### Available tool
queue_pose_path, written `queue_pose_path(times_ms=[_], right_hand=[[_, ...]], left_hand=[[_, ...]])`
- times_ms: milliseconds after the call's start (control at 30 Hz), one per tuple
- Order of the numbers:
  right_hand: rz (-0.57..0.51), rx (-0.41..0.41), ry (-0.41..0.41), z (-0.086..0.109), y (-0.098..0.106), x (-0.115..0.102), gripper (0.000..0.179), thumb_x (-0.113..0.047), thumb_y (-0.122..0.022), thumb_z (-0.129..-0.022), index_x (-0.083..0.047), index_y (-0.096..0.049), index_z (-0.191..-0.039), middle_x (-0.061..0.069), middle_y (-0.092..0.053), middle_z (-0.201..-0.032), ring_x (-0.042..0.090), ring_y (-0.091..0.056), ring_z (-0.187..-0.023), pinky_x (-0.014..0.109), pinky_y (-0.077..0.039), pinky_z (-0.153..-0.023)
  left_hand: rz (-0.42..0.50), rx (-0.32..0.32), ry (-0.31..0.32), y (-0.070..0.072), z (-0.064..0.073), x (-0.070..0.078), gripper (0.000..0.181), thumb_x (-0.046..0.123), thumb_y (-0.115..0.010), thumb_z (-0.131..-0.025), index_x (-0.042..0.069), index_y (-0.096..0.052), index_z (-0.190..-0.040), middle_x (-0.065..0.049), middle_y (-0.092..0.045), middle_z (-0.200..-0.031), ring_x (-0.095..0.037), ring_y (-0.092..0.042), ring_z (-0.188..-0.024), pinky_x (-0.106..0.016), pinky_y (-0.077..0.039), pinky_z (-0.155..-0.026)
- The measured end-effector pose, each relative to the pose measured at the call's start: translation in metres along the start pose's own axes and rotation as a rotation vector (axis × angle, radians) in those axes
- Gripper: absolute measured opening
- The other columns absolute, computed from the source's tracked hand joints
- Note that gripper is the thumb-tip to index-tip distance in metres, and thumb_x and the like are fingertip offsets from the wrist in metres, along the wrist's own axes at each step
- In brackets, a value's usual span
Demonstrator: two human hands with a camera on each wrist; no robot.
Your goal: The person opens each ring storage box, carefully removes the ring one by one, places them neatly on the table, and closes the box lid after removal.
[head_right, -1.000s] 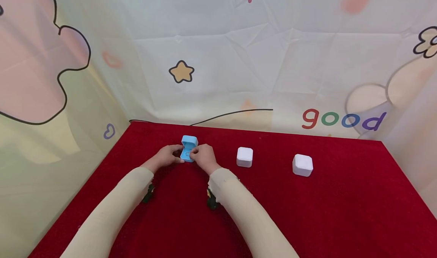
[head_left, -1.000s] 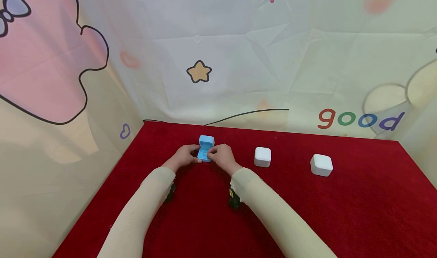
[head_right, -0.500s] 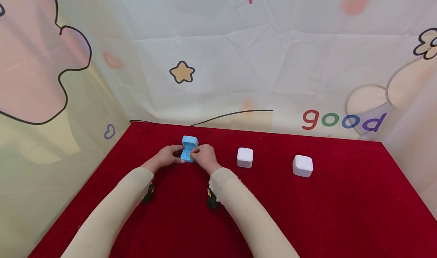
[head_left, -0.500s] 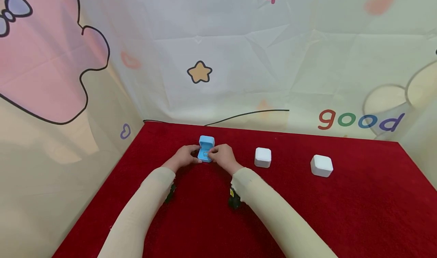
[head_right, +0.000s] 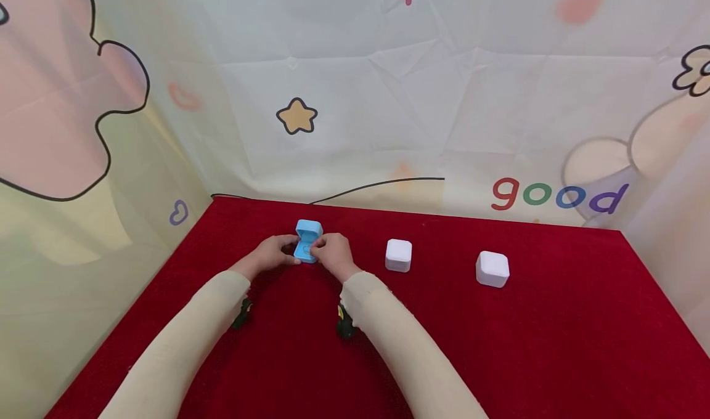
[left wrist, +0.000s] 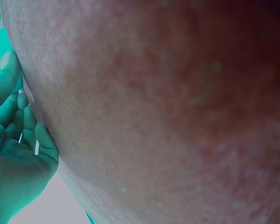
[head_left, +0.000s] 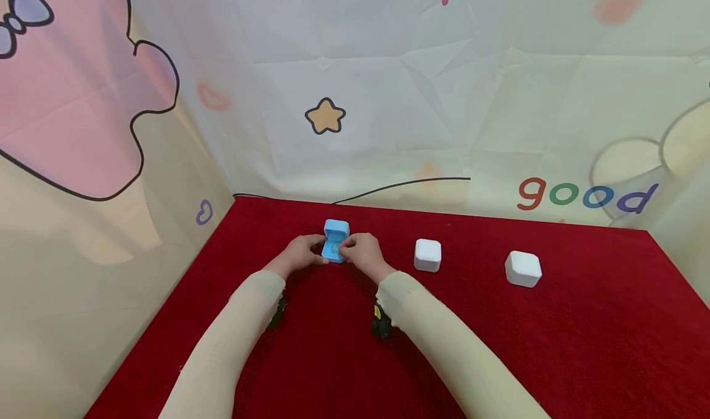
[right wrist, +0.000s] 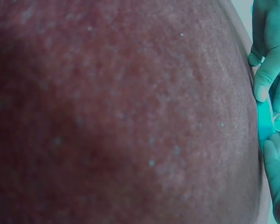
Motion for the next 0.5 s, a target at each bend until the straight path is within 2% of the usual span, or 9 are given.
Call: queue_pose_path(times_ms=[500], right_hand=[[-0.042,0.011,-0.039,0.0029,-0.0006,-0.0005,0.018,-0.015,-0.068,-0.098,0.001,-0.076,-0.103,0.015,-0.075,-0.097,0.017,-0.068,-0.075,0.027,-0.058,-0.077]], left_hand=[[-0.022,0.002,-0.013,0.0000,0.0000,-0.0006,0.062,0.012,-0.071,-0.096,-0.004,-0.046,-0.150,-0.023,-0.053,-0.152,-0.039,-0.051,-0.141,-0.048,-0.044,-0.118]])
Point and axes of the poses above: each hand's wrist, its own z-axis away from the middle knuckle, its own y-axis out of the back of the hand, x = y × z, the point moved 2 cm from there along -z, towards the middle knuckle
